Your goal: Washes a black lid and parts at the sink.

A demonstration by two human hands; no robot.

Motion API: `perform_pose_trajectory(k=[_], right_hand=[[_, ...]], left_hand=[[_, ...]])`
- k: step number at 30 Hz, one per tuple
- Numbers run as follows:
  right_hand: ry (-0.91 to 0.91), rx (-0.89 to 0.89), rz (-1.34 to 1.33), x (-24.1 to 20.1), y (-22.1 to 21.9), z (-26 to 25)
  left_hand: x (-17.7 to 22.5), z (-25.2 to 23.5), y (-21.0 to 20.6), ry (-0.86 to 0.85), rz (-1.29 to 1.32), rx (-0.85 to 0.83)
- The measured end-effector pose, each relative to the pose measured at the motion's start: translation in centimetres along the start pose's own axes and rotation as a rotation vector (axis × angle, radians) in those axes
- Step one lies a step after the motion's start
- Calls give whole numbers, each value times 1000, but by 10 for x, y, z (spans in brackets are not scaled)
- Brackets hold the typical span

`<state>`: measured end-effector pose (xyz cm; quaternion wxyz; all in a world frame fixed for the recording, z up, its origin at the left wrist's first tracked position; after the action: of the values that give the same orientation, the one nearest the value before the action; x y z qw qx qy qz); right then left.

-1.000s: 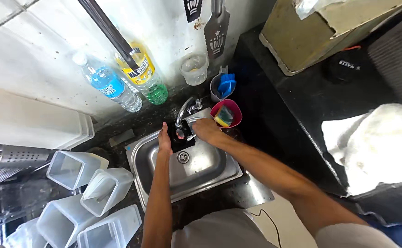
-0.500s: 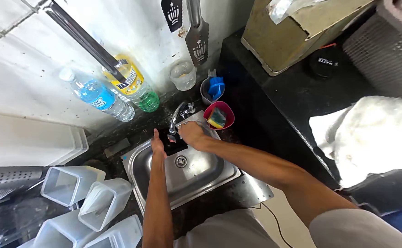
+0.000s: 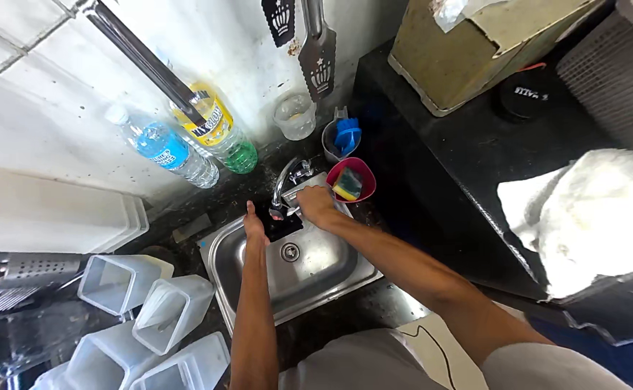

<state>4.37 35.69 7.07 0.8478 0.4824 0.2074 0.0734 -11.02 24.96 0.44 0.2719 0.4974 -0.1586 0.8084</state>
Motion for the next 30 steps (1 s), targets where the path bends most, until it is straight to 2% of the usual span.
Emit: perform_pose_trajectory(k=[4, 7, 10, 12, 14, 17, 21, 24, 27, 30], right_hand=[[-74, -47, 48, 4, 21, 7], [11, -163, 71, -6, 8, 5], [1, -103, 52, -3, 4, -8], [-18, -57, 67, -9, 20, -2], [12, -85, 116, -16, 27, 6], [123, -134, 189, -25, 7, -4], [73, -44, 103, -13, 15, -13], [76, -109, 106, -11, 26, -6], [184, -176, 173, -20, 6, -14], [113, -181, 137, -12, 0, -31]], left_hand=[[-5, -6, 8, 71, 98, 30], [-5, -4, 7, 81, 95, -16], [-5, 0, 1, 56, 81, -4], [-4, -2, 2, 56, 95, 37], [-6, 0, 3, 78, 128, 35], [-4, 6, -1, 77, 86, -49], [7, -3, 5, 15, 3, -6], [15, -1, 14, 28, -14, 15], [14, -2, 3, 16, -65, -142], [11, 14, -13, -60, -163, -282]])
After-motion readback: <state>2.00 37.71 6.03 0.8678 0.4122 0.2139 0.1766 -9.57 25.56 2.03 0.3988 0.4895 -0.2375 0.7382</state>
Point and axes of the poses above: each hand's wrist, its own z-axis away from the middle knuckle, its own y-axis out of the back of the hand, x = y × z, the point moved 8 cm from there along -z, towards the middle knuckle, and after that the axes turned 12 degrees about -y, right-handed, at the moved point
